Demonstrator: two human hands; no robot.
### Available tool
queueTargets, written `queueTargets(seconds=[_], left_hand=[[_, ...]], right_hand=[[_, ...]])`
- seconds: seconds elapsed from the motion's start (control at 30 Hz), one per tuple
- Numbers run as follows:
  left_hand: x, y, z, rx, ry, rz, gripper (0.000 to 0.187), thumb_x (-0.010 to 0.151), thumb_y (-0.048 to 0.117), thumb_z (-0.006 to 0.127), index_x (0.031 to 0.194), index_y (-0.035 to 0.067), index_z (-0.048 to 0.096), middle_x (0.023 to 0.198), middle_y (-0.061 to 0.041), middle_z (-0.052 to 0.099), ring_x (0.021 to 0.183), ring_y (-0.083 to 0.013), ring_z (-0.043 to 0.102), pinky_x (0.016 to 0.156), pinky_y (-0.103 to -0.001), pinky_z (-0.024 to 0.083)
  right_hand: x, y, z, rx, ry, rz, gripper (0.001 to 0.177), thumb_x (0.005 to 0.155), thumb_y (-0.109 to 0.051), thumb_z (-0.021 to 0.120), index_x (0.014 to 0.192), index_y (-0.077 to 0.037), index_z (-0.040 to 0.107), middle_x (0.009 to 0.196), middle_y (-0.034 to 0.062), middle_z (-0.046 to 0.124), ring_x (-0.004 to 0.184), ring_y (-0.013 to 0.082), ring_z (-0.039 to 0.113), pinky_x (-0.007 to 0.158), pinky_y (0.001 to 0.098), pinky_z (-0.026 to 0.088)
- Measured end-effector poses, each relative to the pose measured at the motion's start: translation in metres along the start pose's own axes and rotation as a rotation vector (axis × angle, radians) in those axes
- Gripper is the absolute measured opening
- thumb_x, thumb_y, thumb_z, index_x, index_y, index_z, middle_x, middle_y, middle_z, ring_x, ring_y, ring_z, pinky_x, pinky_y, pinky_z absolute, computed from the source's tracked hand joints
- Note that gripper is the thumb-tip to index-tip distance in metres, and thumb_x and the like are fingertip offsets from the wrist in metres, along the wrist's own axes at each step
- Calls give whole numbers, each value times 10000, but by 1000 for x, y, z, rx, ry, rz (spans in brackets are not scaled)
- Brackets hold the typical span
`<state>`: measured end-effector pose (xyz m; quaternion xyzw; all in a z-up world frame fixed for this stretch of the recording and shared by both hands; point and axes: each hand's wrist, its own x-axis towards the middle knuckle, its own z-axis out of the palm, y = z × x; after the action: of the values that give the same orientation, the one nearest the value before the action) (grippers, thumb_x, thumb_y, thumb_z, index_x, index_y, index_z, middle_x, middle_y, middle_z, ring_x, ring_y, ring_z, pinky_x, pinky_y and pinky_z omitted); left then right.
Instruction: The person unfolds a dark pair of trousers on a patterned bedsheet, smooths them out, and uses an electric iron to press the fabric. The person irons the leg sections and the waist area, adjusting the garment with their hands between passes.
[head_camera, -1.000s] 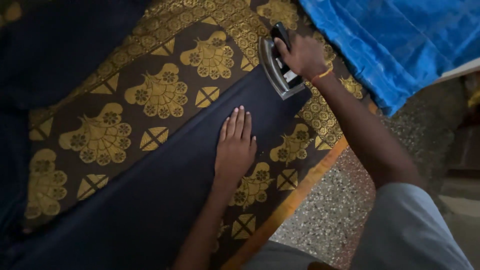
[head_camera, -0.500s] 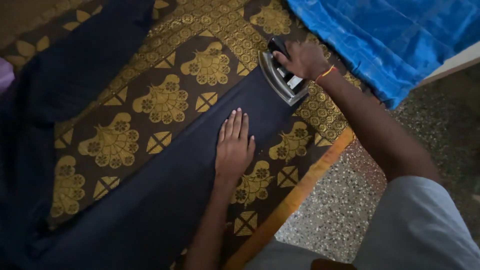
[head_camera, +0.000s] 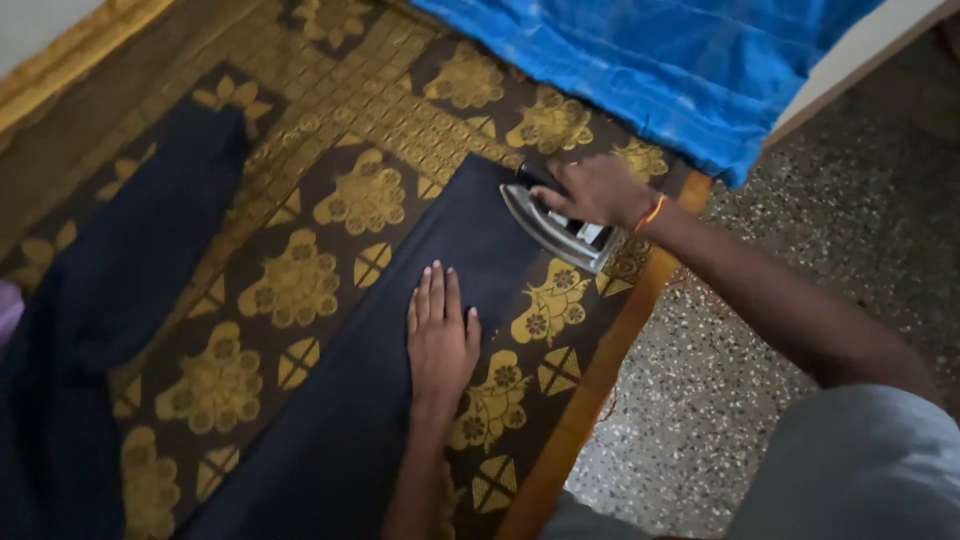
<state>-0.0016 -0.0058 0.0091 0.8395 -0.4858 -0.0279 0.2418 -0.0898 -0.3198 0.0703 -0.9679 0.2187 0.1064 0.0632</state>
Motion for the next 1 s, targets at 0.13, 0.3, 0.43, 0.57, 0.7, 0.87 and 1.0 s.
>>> queueTargets(seconds=[0.13, 0.3, 0.43, 0.57, 0.7, 0.87, 1.0], left_hand=[[19, 0, 0, 54, -52, 55, 608, 980, 268, 544, 1487, -48, 430, 1582, -214, 401, 1501, -334, 330, 1221, -488, 253], [63, 8, 8, 53, -18, 221, 613, 996, 306, 542, 1486, -51, 445, 1575, -223, 405, 1490, -336, 343, 1223, -495, 250], [82, 15, 21, 43, -15, 207, 628, 977, 304, 550, 1462, -82, 446, 1574, -249, 399, 1481, -357, 346, 1217, -491, 254], [77, 12, 32, -22, 29, 159, 610, 962, 265, 546, 1439, -108, 465, 1565, -265, 410, 1481, -374, 355, 1228, -492, 261], [77, 8, 39, -29, 31, 153, 582, 960, 237, 536, 1411, -127, 482, 1553, -282, 416, 1471, -389, 362, 1208, -505, 278], [75, 6, 42, -63, 79, 133, 540, 982, 199, 516, 1397, -145, 494, 1534, -297, 439, 1467, -406, 377, 1220, -491, 307], [77, 6, 40, -47, 60, 121, 511, 959, 189, 522, 1355, -134, 525, 1503, -289, 466, 1435, -405, 410, 1205, -491, 320]], right_hand=[[-15, -3, 2, 5, 84, -8, 635, 1005, -623, 355, 1088, -83, 679, 534, 116, 604, 459, 264, 631, 452, 448, 522], [-2, -8, 1, -6, 154, -7, 640, 994, -642, 375, 1057, -96, 702, 529, 101, 576, 454, 275, 602, 449, 455, 505], [37, -10, 9, 10, 215, -85, 665, 1015, -642, 359, 1022, -75, 708, 505, 94, 555, 429, 274, 574, 446, 448, 487], [79, -18, 15, -2, 296, -145, 676, 1015, -638, 372, 985, -58, 717, 476, 83, 529, 404, 253, 547, 406, 449, 470], [114, -31, 14, 42, 245, -59, 661, 1000, -649, 377, 1018, -83, 717, 480, 70, 556, 399, 232, 554, 376, 439, 458], [123, -34, 12, 14, 295, -55, 623, 1020, -643, 400, 1012, -117, 735, 512, 93, 582, 436, 241, 564, 431, 398, 428], [122, -33, 10, 75, 222, -40, 606, 963, -630, 407, 1051, -120, 722, 459, 69, 575, 382, 226, 567, 364, 418, 437]])
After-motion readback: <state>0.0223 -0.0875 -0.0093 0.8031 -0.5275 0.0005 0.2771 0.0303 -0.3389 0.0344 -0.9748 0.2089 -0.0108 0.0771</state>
